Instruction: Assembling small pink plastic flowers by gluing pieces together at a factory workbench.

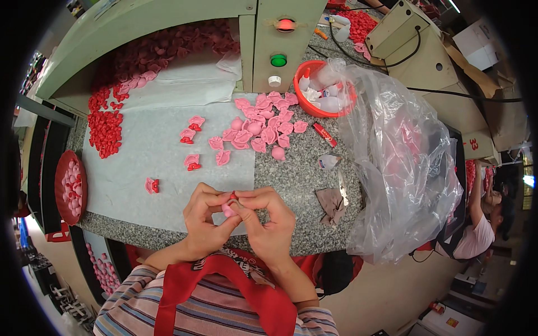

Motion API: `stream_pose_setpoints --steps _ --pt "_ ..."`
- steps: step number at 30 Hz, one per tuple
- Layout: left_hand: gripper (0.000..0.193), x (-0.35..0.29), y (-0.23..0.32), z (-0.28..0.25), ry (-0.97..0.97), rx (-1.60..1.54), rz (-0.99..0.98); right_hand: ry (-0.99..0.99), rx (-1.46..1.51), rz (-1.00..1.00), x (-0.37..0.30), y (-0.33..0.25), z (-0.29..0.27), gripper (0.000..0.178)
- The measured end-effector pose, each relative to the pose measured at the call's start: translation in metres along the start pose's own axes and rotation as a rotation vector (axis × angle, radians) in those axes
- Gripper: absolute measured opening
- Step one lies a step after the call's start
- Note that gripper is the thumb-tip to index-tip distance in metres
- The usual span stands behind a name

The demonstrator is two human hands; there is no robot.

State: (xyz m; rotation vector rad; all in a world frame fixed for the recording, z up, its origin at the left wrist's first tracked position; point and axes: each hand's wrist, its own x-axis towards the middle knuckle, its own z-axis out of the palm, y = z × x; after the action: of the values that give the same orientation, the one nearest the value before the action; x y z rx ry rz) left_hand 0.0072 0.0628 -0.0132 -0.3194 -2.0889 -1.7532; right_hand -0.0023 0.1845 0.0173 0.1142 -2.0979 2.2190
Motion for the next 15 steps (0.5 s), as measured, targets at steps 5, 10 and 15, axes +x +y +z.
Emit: stream_pose_setpoints --steps 5,10,15 --pt "0.042 -0.002 -0.002 0.001 -0.005 -0.002 -0.001 -0.088 -0.22 -0.188 0.002 -0.001 -0.004 0.014" --pt "0.045 -0.004 -0.003 0.006 0.021 -0.332 -0.147 -0.042 0.07 0.084 0.011 0.001 -0.024 0.014" --pt "0.049 -0.005 -0.006 0.005 0.037 -0.315 -0.102 0.098 -0.015 -0.022 0.011 -0.003 -0.03 0.014"
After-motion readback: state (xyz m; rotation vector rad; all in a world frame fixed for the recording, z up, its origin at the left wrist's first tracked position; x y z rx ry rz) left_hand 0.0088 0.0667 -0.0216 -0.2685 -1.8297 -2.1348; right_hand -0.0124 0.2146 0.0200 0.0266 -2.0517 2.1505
